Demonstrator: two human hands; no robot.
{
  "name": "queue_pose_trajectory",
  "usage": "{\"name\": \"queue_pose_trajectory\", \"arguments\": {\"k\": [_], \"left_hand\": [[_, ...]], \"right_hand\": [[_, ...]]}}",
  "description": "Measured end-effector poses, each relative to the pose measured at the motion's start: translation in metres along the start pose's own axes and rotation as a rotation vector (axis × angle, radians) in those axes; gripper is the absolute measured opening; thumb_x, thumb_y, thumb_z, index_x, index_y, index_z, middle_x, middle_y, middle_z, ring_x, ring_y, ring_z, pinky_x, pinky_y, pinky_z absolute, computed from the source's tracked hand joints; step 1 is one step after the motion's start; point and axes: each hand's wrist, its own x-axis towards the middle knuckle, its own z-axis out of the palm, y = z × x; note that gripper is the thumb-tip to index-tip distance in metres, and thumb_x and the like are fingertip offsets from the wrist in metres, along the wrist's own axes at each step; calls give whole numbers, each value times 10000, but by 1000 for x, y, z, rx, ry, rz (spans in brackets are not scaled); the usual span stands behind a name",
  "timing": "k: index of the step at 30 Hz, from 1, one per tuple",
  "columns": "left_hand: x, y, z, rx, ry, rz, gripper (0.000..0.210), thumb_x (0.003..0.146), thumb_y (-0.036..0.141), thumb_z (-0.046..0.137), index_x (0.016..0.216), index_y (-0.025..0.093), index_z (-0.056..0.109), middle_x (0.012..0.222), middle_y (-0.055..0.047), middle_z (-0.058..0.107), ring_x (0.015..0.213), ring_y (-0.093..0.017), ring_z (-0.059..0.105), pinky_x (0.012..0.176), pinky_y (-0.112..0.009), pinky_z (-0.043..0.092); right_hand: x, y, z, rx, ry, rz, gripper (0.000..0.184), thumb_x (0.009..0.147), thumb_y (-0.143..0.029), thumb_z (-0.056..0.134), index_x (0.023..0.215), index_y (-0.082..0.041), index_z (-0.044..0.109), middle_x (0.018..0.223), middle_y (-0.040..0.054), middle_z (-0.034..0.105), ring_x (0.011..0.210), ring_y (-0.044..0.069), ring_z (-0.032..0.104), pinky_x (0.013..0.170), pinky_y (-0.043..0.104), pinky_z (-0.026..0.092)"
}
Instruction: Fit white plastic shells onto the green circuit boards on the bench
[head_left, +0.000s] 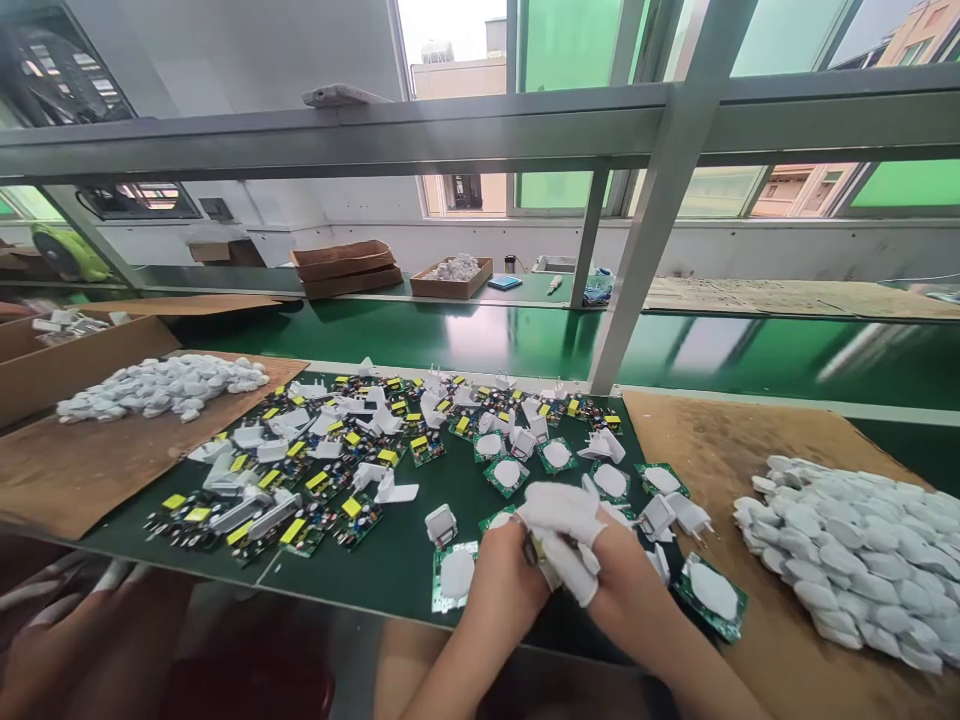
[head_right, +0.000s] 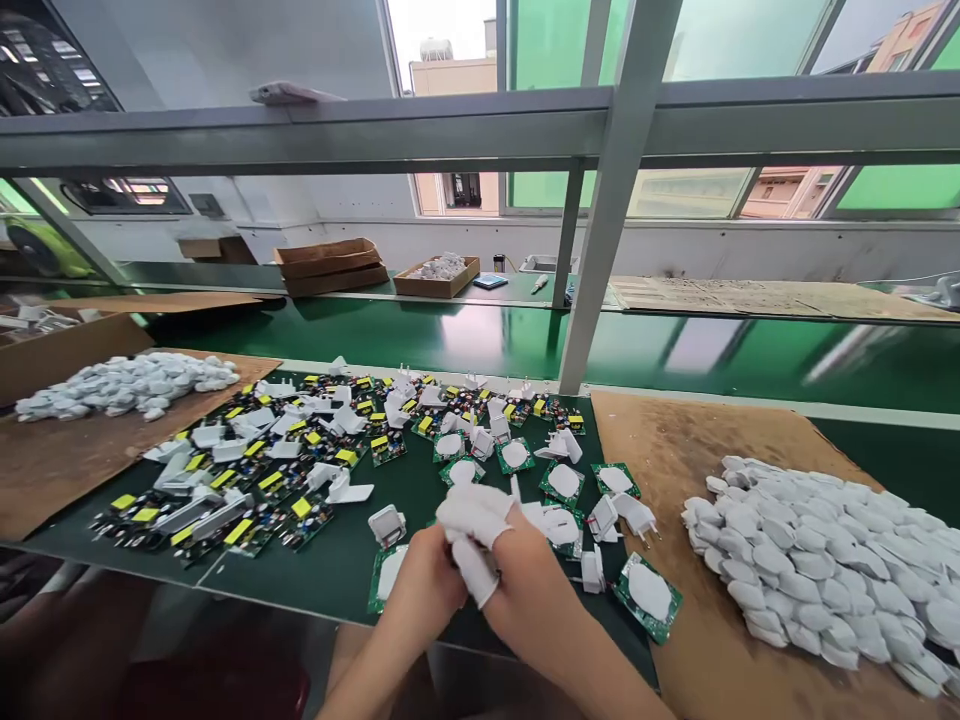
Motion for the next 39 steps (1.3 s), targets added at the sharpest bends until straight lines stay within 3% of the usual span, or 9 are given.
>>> {"name": "queue_pose_trajectory", "arguments": {"k": [5,9,14,19,21,24,27,32,39], "left_hand": [[-13,9,-4,433,-182,63,347,586,171,578,931,204,584,823,3,625,717,-150,545,665,-231,434],[-10,3,-4,374,-158,35,365,604,215,575,966,176,548,903,-34,605,799,-166,545,737,-260,438],[-6,-6,-3,292,-60,101,545,572,222,611,1089,166,445,1026,-70,546,900,-168,499,830,-284,396],[-10,-6,-2,266,-69,137,472,612,191,571,1072,194,465,1036,-56,537,917,-170,490,815,-275,400],[-10,-6,0,200,-65,118,438,611,182,570,1041,187,486,1017,-54,547,900,-167,501,807,-266,402],[-9,-6,3,-2,-4,85,506,572,209,614,1054,165,466,991,-73,557,885,-174,512,799,-265,408],[-10,-7,10,-289,74,68,646,560,237,643,1144,202,371,1039,-68,536,935,-178,500,835,-276,393],[-20,-9,17,-662,-35,-13,505,707,361,509,1172,246,347,1088,-60,514,1010,-190,461,875,-310,365],[-8,5,-5,-318,74,34,400,585,347,642,940,172,587,968,-65,590,956,-219,492,838,-307,393]], "right_hand": [[3,24,-10,48,175,17,232,812,-247,408,1009,-220,528,968,56,551,916,180,500,782,292,444],[-5,17,-15,-10,194,32,272,809,-247,423,1077,-230,466,966,55,549,864,168,526,752,281,459],[-6,12,-14,-217,53,-68,254,816,-166,364,1010,-228,517,1002,54,510,936,159,468,784,264,428],[-3,14,-4,-310,2,-61,355,756,-82,335,1053,-211,479,979,58,520,933,167,471,778,290,437],[-5,17,-1,-364,70,-101,371,756,-85,338,1092,-207,439,970,60,522,909,175,484,751,302,452],[-13,20,4,-474,341,-217,365,800,-154,370,1161,-207,359,1008,79,499,914,198,485,739,332,456],[-21,22,10,-574,549,-188,360,822,-264,380,1173,-193,348,936,94,523,838,222,519,658,355,481],[-20,27,24,-610,367,33,481,805,-393,353,1197,-118,309,935,132,532,797,243,548,583,355,507],[-18,37,25,-604,456,-152,367,825,-323,352,1140,-137,357,964,112,529,900,218,506,701,342,480]]}}
